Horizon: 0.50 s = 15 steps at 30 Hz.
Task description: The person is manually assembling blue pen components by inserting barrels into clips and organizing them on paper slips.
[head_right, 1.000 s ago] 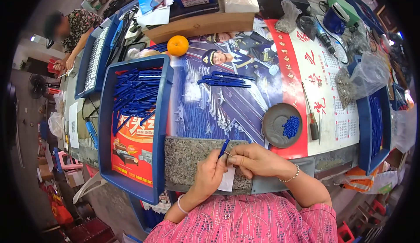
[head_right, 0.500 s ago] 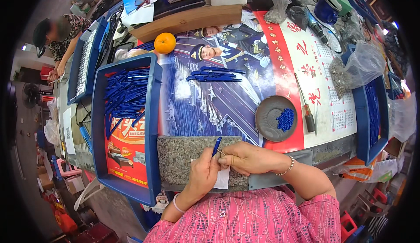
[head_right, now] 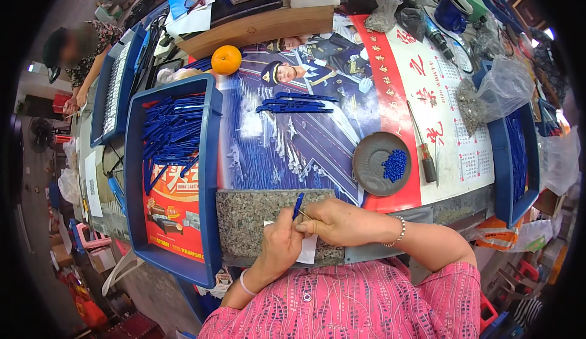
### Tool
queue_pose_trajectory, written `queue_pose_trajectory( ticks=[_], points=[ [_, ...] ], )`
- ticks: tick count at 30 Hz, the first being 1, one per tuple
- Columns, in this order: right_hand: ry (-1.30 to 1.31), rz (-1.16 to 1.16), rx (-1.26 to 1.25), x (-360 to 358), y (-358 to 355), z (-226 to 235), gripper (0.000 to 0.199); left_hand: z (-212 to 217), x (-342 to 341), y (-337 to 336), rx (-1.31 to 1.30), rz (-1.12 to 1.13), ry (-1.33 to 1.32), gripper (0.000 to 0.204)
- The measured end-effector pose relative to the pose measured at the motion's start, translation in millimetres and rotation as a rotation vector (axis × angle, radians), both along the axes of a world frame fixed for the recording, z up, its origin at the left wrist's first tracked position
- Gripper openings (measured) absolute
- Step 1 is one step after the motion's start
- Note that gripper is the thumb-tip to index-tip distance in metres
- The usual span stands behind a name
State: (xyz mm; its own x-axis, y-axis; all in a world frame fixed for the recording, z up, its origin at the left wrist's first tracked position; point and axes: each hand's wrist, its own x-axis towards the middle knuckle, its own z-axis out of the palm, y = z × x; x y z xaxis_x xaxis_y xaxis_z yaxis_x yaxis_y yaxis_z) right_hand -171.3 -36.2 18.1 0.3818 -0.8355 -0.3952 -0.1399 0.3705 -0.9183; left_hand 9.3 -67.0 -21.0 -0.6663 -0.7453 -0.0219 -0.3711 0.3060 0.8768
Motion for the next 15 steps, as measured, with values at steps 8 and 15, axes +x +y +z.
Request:
queue_pose_trajectory(
  ticks=[8, 15],
  points=[
    [0.013, 0.183, 0.175, -16.3, -7.5, -2.8, 0.041, -1.3, -2.5, 3.9, -0.006, 0.047, 0.023, 0.013],
    [-0.219, 0.146, 0.487, -20.5, -6.1, -6.0, 0.04, -2.6, -2.0, 2.4, 0.051, 0.041, 0.026, 0.011]
  ],
)
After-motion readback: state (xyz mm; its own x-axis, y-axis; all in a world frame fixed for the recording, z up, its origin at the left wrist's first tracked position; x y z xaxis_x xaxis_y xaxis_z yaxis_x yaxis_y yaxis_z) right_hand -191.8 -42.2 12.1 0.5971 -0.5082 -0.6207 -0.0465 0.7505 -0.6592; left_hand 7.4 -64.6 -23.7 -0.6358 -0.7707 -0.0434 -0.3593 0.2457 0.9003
